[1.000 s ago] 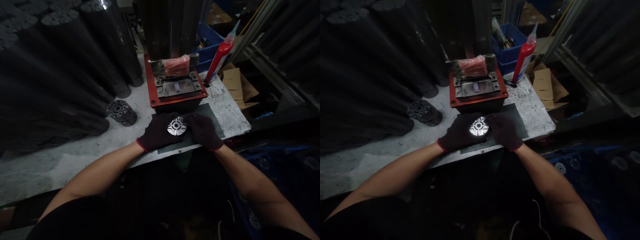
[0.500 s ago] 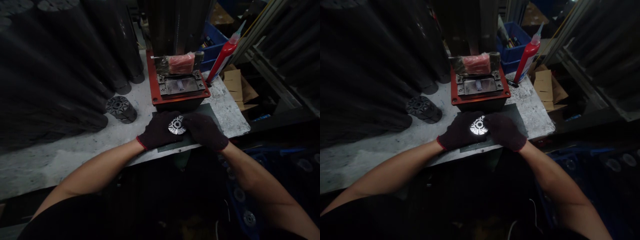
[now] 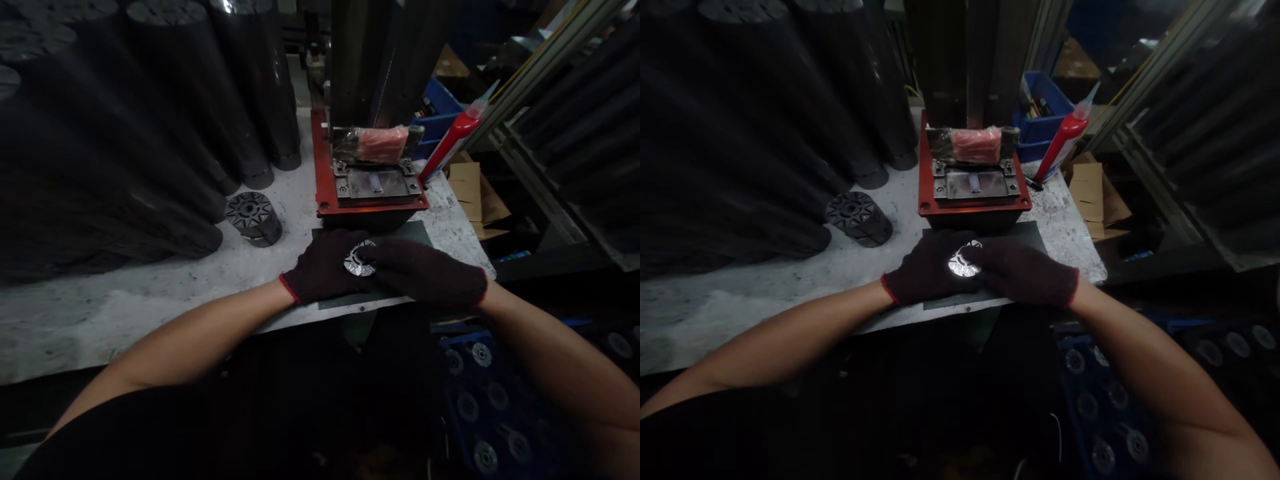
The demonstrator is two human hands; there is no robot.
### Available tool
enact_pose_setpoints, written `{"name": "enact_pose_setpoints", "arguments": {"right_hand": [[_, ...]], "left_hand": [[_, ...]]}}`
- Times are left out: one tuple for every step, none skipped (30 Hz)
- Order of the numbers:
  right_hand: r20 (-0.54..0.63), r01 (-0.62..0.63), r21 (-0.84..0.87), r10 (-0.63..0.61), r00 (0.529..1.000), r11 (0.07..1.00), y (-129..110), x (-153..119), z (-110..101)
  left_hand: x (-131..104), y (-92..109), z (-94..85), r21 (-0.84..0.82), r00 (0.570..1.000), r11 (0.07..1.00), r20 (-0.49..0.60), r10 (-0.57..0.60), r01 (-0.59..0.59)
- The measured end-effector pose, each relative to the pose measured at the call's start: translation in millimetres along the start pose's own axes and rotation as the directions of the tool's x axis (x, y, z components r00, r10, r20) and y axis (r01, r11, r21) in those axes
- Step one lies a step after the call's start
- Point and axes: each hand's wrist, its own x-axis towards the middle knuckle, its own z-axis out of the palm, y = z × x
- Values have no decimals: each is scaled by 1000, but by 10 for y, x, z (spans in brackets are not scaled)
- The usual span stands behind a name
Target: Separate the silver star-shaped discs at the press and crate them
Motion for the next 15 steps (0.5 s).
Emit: {"name": "enact_pose_setpoints", "arguments": {"right_hand": [[-60,-21,-36,19,998,999,1,27,-76],[-144,-51,-91,37,989,995,13,81,-157],[-236,-82,-156,43,971,984,40,161,-237],[-300,-110,-220,40,953,969,81,265,-310],[-321,-125,-278,31,947,953,134,382,-372],[-299,-123,-323,23,954,938,194,500,-422],[-258,-114,-357,19,966,927,252,603,-458],[-214,-108,-382,26,976,918,299,681,-478],[-192,-113,-401,37,981,909,328,723,-479],[-193,-126,-417,48,980,900,331,726,-459],[-231,-149,-426,53,972,892,308,691,-416],[-308,-189,-408,60,950,893,264,625,-348],[-413,-238,-348,79,907,907,205,536,-255],[-517,-283,-236,126,847,929,141,435,-141],[-590,-321,-86,211,779,943,82,334,-10]], "left_hand": [[-11,-5,11,-2,1000,1000,-14,-21,21],[-21,-5,16,-1,999,999,-23,-45,45],[-28,1,14,-2,998,998,-24,-65,65],[-31,10,4,-7,997,997,-21,-81,81],[-31,22,-11,-19,996,996,-12,-92,91],[-29,34,-29,-39,995,995,1,-95,95],[-24,43,-48,-62,995,994,13,-94,95],[-18,50,-62,-81,996,992,21,-90,92],[-13,54,-71,-91,996,992,29,-83,86],[-10,53,-73,-88,996,993,36,-76,79],[-8,51,-67,-76,996,994,45,-71,74],[-6,47,-56,-58,996,995,47,-73,76],[-5,43,-41,-42,996,996,47,-76,78],[-2,41,-25,-29,996,997,45,-76,77],[3,41,-11,-21,997,997,39,-72,73]]}}
